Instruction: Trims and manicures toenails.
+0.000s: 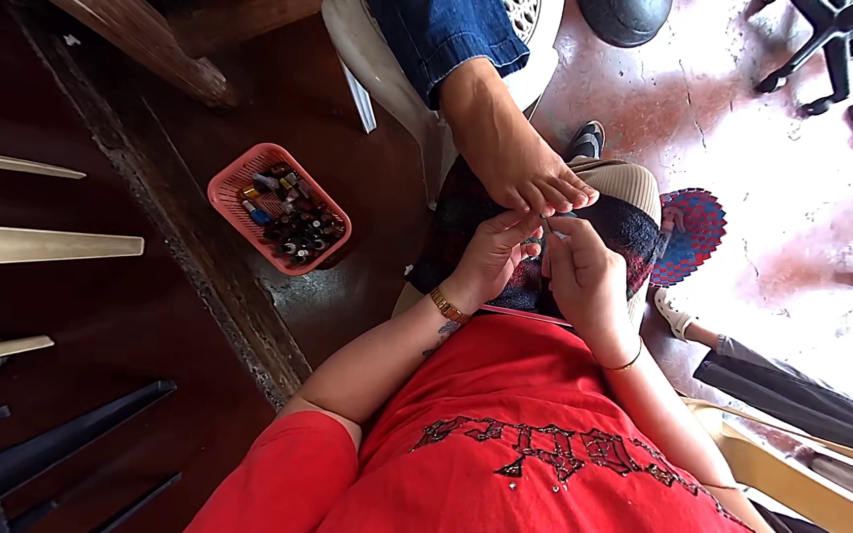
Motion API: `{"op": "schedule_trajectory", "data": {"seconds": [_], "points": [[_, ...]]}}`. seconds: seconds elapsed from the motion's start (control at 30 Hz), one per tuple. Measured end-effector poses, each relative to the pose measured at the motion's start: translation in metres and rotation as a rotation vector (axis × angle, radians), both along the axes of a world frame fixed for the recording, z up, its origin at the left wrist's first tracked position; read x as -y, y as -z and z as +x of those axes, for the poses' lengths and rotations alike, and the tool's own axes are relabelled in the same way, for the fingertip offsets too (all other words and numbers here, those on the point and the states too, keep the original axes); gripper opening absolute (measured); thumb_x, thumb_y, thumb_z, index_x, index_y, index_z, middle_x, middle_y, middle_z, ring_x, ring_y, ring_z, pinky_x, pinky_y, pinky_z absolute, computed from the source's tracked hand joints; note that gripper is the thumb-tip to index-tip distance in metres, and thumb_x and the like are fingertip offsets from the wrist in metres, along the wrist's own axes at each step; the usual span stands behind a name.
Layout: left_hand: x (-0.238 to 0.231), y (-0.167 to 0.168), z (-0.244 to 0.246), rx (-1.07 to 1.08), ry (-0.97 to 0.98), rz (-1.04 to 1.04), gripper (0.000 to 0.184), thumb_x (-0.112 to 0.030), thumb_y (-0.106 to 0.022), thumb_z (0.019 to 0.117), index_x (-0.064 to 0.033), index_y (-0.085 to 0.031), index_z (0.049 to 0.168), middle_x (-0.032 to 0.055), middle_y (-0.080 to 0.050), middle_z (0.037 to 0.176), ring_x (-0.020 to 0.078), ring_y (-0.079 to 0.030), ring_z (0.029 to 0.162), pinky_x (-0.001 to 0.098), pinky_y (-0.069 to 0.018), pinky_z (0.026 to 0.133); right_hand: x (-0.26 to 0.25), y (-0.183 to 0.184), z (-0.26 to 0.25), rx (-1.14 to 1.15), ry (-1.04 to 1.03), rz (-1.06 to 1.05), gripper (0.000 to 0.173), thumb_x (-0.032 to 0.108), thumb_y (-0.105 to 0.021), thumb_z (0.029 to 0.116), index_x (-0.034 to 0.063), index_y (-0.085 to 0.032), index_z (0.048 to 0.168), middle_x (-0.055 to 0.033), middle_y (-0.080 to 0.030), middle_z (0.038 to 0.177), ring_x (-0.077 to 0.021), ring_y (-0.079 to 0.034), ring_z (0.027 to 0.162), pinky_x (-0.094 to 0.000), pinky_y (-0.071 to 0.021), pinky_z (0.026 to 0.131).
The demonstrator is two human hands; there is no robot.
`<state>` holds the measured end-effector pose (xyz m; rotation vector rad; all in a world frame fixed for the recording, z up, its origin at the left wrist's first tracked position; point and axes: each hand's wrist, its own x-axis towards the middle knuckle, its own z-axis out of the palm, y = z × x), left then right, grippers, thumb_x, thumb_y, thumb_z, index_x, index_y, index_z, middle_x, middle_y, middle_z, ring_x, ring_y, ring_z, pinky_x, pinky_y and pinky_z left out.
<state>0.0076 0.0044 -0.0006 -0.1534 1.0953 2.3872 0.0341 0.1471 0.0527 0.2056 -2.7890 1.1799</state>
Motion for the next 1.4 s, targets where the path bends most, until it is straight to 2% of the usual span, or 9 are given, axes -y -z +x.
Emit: {"op": "schedule_trajectory", "data": {"seconds": [0.07,0.2,0.43,0.53,0.63,0.87,1.1,1.27,1.4], "points": [[0.001,0.000,0.000,0.000,0.003,-0.004,0.012,-0.016,-0.058,0.1033,-0.0189,-0.070,0.103,-0.0046,-0.066,0.092,0.0055,-0.062,0.080,0.0220,-0.0533,0.073,-0.002,-0.005,0.001,0.022,-0.004,0.006,0.024,0.010,-0.050,0.1065,0.0017,-0.064,0.123,0.0002,-0.058,0.065,-0.0059,-0.051,0.049,-0.0226,-0.0453,0.045],[0.001,0.002,0.001,-0.028,0.008,0.003,0.012,-0.015,-0.059,0.1031,-0.0187,-0.070,0.102,-0.0044,-0.065,0.091,0.0057,-0.061,0.079,0.0219,-0.0529,0.073,-0.004,-0.007,0.004,0.044,-0.015,-0.017,0.028,0.010,-0.049,0.1064,0.0009,-0.065,0.127,-0.0004,-0.061,0.066,-0.0053,-0.055,0.050,-0.0221,-0.0498,0.046],[-0.010,-0.001,-0.012,0.110,-0.045,0.029,0.018,-0.006,-0.055,0.1024,-0.0148,-0.071,0.100,-0.0029,-0.067,0.094,0.0078,-0.063,0.086,0.0244,-0.0545,0.079,0.000,-0.007,0.001,0.039,0.007,-0.003,0.024,0.011,-0.050,0.1061,0.0008,-0.064,0.122,0.0003,-0.058,0.065,-0.0049,-0.051,0.049,-0.0215,-0.0452,0.045],[-0.010,-0.001,-0.012,0.099,-0.042,0.036,0.018,-0.007,-0.055,0.1025,-0.0151,-0.071,0.099,-0.0033,-0.067,0.093,0.0065,-0.063,0.083,0.0218,-0.0541,0.075,-0.002,-0.011,0.003,0.048,0.007,0.018,0.028,0.010,-0.049,0.1057,0.0011,-0.066,0.126,0.0000,-0.059,0.065,-0.0050,-0.052,0.049,-0.0220,-0.0463,0.046],[-0.010,-0.001,-0.013,0.095,-0.035,0.031,0.017,-0.008,-0.055,0.1028,-0.0148,-0.071,0.101,-0.0029,-0.067,0.095,0.0072,-0.063,0.086,0.0235,-0.0542,0.078,0.000,-0.008,0.003,0.054,0.016,-0.018,0.026,0.011,-0.049,0.1068,0.0016,-0.064,0.125,-0.0001,-0.062,0.068,-0.0053,-0.055,0.050,-0.0220,-0.0494,0.045],[-0.011,0.000,-0.012,0.091,-0.045,0.038,0.016,-0.009,-0.057,0.1023,-0.0148,-0.072,0.099,-0.0028,-0.066,0.091,0.0063,-0.062,0.082,0.0218,-0.0539,0.075,0.006,-0.009,0.006,0.046,0.057,0.045,0.027,0.012,-0.048,0.1072,0.0016,-0.064,0.126,-0.0008,-0.058,0.066,-0.0072,-0.052,0.050,-0.0239,-0.0468,0.047],[-0.009,-0.002,-0.011,0.079,-0.043,0.020,0.018,-0.010,-0.055,0.1040,-0.0149,-0.071,0.100,-0.0033,-0.067,0.093,0.0061,-0.063,0.082,0.0223,-0.0542,0.076,0.010,-0.005,0.004,0.056,0.071,-0.004,0.023,0.010,-0.048,0.1067,0.0014,-0.062,0.124,-0.0007,-0.060,0.067,-0.0061,-0.054,0.049,-0.0231,-0.0474,0.045],[-0.009,-0.003,-0.011,0.079,-0.038,0.021,0.016,-0.010,-0.056,0.1034,-0.0154,-0.070,0.099,-0.0038,-0.067,0.091,0.0054,-0.063,0.081,0.0225,-0.0543,0.076,0.010,-0.007,0.008,0.030,0.063,0.053,0.028,0.011,-0.049,0.1067,0.0010,-0.063,0.128,-0.0014,-0.059,0.067,-0.0079,-0.053,0.051,-0.0248,-0.0473,0.048],[-0.009,-0.002,-0.011,0.069,-0.039,0.019,0.017,-0.010,-0.056,0.1035,-0.0151,-0.071,0.101,-0.0035,-0.067,0.094,0.0057,-0.063,0.083,0.0225,-0.0544,0.076,0.010,-0.003,0.006,0.040,0.062,-0.026,0.022,0.010,-0.049,0.1069,0.0009,-0.061,0.123,-0.0010,-0.061,0.068,-0.0065,-0.054,0.050,-0.0234,-0.0479,0.046]]}}
